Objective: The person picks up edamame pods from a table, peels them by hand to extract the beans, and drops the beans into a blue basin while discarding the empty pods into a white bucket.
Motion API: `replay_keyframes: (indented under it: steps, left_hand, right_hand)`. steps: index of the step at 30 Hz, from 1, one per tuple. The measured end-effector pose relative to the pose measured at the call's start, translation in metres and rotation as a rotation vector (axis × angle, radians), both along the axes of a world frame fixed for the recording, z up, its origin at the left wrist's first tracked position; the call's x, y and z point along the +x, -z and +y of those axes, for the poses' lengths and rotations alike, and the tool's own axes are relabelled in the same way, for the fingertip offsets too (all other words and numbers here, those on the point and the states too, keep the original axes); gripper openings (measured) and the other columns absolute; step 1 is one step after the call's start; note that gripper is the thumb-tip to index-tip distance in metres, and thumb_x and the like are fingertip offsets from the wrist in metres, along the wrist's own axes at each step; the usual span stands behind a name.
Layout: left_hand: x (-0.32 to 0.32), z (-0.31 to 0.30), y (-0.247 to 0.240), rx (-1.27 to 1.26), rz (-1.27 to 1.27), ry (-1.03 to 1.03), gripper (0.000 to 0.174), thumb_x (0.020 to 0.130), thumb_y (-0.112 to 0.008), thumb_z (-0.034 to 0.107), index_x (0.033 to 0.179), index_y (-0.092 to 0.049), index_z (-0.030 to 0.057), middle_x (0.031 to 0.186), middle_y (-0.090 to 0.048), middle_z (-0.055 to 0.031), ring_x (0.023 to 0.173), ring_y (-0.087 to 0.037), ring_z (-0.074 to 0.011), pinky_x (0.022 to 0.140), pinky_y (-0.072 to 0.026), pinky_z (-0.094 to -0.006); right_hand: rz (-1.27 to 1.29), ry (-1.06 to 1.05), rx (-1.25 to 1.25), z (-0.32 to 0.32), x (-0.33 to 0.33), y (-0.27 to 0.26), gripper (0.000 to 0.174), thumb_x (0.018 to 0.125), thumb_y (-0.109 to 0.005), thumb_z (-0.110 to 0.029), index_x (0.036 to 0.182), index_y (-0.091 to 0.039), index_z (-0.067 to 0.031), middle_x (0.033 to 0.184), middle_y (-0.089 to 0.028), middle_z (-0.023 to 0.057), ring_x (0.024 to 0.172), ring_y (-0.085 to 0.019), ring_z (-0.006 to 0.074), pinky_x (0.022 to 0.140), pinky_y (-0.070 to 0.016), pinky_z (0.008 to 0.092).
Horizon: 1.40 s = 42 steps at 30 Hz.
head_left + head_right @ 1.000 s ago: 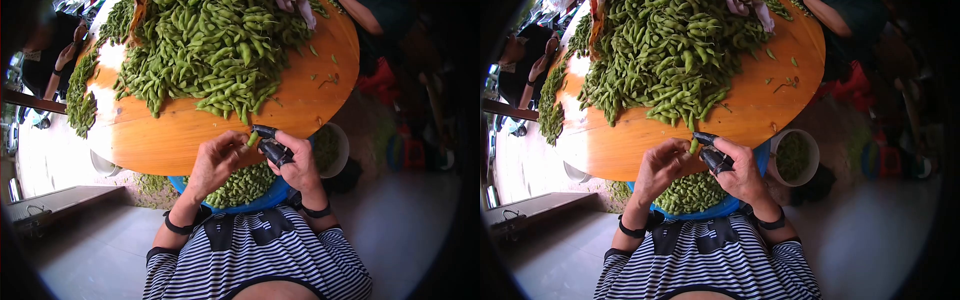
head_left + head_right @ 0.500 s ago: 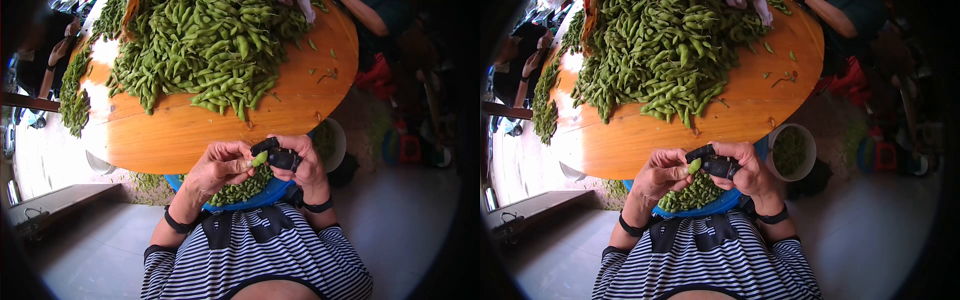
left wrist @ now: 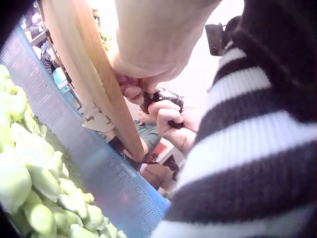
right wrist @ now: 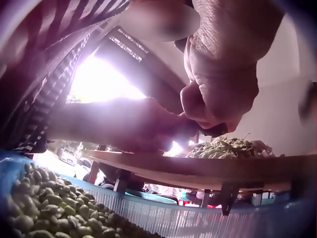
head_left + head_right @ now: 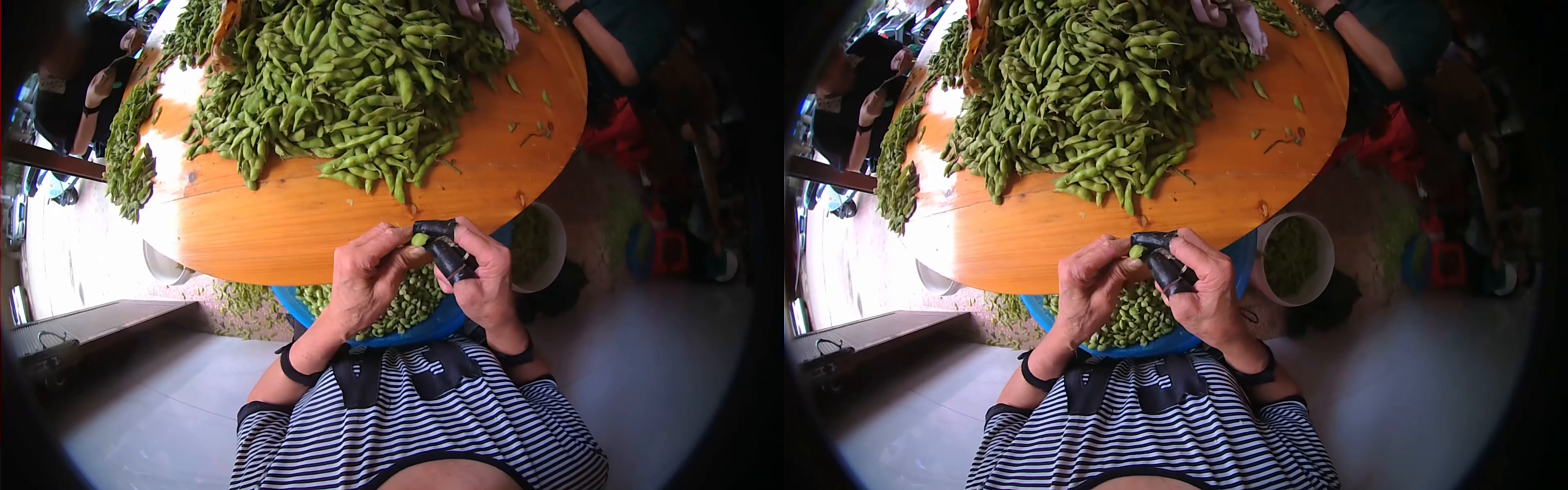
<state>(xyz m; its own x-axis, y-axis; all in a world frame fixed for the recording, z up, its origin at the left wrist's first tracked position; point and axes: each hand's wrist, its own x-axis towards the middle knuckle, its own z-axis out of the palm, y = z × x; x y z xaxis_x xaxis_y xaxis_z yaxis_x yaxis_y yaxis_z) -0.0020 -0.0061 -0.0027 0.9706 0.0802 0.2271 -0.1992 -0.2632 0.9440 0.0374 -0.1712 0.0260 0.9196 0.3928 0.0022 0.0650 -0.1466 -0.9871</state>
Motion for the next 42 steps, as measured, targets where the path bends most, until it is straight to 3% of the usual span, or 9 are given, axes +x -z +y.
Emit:
replay_keyframes:
  steps: [3,5,8,22,35,38,40,41,42]
  left_hand:
    - [0.000,0.010,-0.005,-0.380,0.515,0.126,0.018,0.097,-0.055,0.014,0.095,-0.064,-0.0019,0.066,-0.056,-0.0002,0.054,-0.051,-0.0052,0.049,-0.0384,-0.0219]
    - [0.005,0.017,-0.013,-0.452,0.591,0.184,0.019,0.098,-0.054,0.015,0.095,-0.063,-0.0011,0.067,-0.056,0.0005,0.055,-0.050,-0.0052,0.049,-0.0384,-0.0219]
    - [0.006,0.012,-0.016,-0.536,0.624,0.267,0.025,0.101,-0.049,0.022,0.097,-0.059,-0.0003,0.068,-0.057,0.0008,0.056,-0.049,-0.0059,0.050,-0.0397,-0.0221]
    - [-0.002,-0.018,-0.007,-1.018,0.635,0.052,0.017,0.097,-0.046,0.017,0.101,-0.058,0.0054,0.071,-0.049,0.0067,0.059,-0.043,-0.0013,0.052,-0.0368,-0.0178]
    - [-0.002,-0.026,-0.002,-1.022,0.578,0.011,0.028,0.093,-0.042,0.007,0.112,-0.062,0.0000,0.064,-0.049,0.0031,0.056,-0.037,-0.0044,0.051,-0.0284,-0.0184]
    - [-0.003,-0.021,-0.004,-0.884,0.584,0.113,0.030,0.093,-0.044,0.007,0.118,-0.060,-0.0016,0.068,-0.054,0.0018,0.057,-0.042,-0.0052,0.053,-0.0356,-0.0188]
    - [-0.005,-0.016,-0.013,-0.625,0.589,0.246,0.028,0.095,-0.052,0.009,0.120,-0.059,-0.0025,0.083,-0.065,-0.0026,0.070,-0.053,-0.0082,0.068,-0.0476,-0.0233]
    - [-0.005,-0.007,-0.022,-0.268,0.543,0.343,0.031,0.092,-0.060,0.009,0.122,-0.059,0.0005,0.083,-0.068,-0.0058,0.069,-0.058,-0.0119,0.068,-0.0492,-0.0245]
    - [-0.005,0.001,-0.022,-0.263,0.544,0.347,0.031,0.092,-0.060,0.009,0.122,-0.059,0.0005,0.083,-0.068,-0.0058,0.069,-0.058,-0.0119,0.068,-0.0492,-0.0245]
  right_hand:
    - [0.138,-0.024,0.046,-0.002,0.002,0.004,0.016,0.072,-0.052,0.007,0.087,-0.056,0.0054,0.076,-0.048,0.0082,0.060,-0.054,0.0160,0.051,-0.0418,0.0272]
    - [-0.282,-0.034,-0.211,0.001,0.001,0.004,0.020,0.070,-0.054,0.008,0.090,-0.056,0.0049,0.078,-0.047,0.0127,0.065,-0.054,0.0278,0.054,-0.0426,0.0333]
    - [-0.488,0.077,-0.347,0.012,-0.009,0.000,0.025,0.069,-0.056,0.009,0.093,-0.056,0.0038,0.080,-0.045,0.0152,0.068,-0.051,0.0346,0.057,-0.0428,0.0374]
    - [-0.631,0.084,-0.401,0.013,-0.016,0.012,0.039,0.064,-0.062,0.011,0.102,-0.057,0.0042,0.085,-0.045,0.0161,0.071,-0.054,0.0333,0.060,-0.0456,0.0378]
    - [-0.606,0.137,-0.312,0.003,-0.014,0.014,0.035,0.062,-0.059,0.007,0.096,-0.059,0.0028,0.083,-0.046,0.0150,0.069,-0.054,0.0325,0.061,-0.0458,0.0377]
    - [-0.511,0.145,-0.265,-0.012,-0.009,0.010,0.025,0.065,-0.056,0.004,0.090,-0.058,0.0039,0.080,-0.046,0.0145,0.069,-0.054,0.0290,0.059,-0.0437,0.0321]
    - [-0.256,0.266,-0.193,-0.038,-0.014,0.018,0.023,0.067,-0.056,0.003,0.089,-0.058,0.0040,0.081,-0.048,0.0142,0.071,-0.056,0.0253,0.062,-0.0445,0.0302]
    - [-0.075,0.353,-0.158,-0.054,-0.014,0.006,0.023,0.067,-0.055,0.003,0.090,-0.058,0.0045,0.081,-0.050,0.0143,0.072,-0.056,0.0245,0.064,-0.0447,0.0299]
    - [0.108,0.441,-0.122,-0.068,-0.010,-0.009,0.023,0.068,-0.055,0.002,0.091,-0.058,0.0051,0.081,-0.051,0.0144,0.073,-0.056,0.0238,0.066,-0.0450,0.0296]
